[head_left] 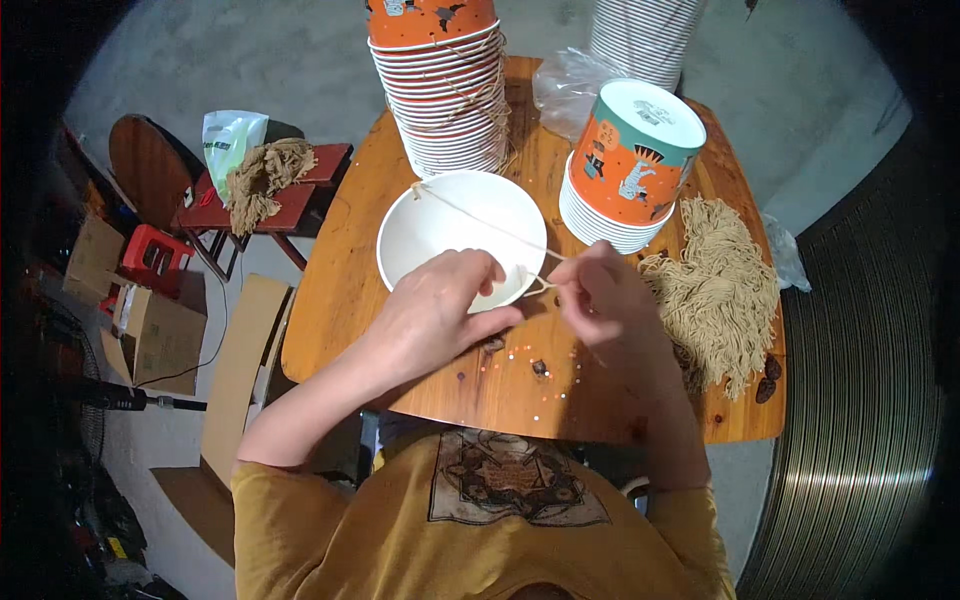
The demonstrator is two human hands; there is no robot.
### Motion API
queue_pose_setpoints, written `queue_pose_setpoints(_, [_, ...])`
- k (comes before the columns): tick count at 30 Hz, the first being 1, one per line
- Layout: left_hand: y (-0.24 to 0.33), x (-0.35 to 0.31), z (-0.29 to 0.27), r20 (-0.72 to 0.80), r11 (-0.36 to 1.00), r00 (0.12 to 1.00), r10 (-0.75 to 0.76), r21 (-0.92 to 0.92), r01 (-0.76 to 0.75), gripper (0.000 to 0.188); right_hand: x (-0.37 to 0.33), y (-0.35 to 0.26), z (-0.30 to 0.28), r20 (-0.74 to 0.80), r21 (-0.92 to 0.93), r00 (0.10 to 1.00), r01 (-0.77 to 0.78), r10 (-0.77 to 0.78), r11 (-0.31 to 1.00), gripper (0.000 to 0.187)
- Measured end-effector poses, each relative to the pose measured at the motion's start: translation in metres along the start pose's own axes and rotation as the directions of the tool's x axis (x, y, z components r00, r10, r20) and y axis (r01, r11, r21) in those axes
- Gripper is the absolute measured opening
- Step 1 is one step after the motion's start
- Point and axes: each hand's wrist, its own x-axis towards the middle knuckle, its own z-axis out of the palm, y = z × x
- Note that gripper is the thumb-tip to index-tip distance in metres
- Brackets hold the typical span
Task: Thread and tie string onto a paper tub.
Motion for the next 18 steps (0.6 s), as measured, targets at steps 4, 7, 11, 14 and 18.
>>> queue_pose_setpoints(4, [-0.005, -0.012, -0.011, 0.056, 0.972, 0.99, 0.129, 0.188, -0.138, 0.015, 0.02, 0.004, -0.012, 0.022, 0.01, 0.988, 0.15, -0.15, 0.989, 0.012])
queue_pose_setpoints(7, [-0.006, -0.014, -0.023, 0.078, 0.957, 0.976, 0.205, 0.192, -0.217, 0.011, 0.04, 0.003, 0.0, 0.079, -0.188, 0.968, 0.25, -0.239, 0.95, 0.013])
queue_pose_setpoints(11, [-0.018, -0.017, -0.026, 0.123, 0.955, 0.964, 0.236, 0.152, -0.254, 0.01, 0.061, 0.001, 0.013, 0.129, -0.067, 0.927, 0.362, -0.351, 0.93, 0.011])
queue_pose_setpoints(14, [-0.032, -0.02, -0.021, 0.136, 0.958, 0.952, 0.275, 0.039, -0.283, 0.011, 0.061, 0.006, 0.031, 0.109, 0.026, 0.949, 0.296, -0.297, 0.955, 0.009])
queue_pose_setpoints(18, [-0.022, -0.022, -0.011, -0.04, 0.974, 0.999, -0.015, -0.224, 0.006, 0.013, 0.06, 0.007, 0.04, 0.097, 0.117, 0.961, 0.248, -0.26, 0.962, 0.007])
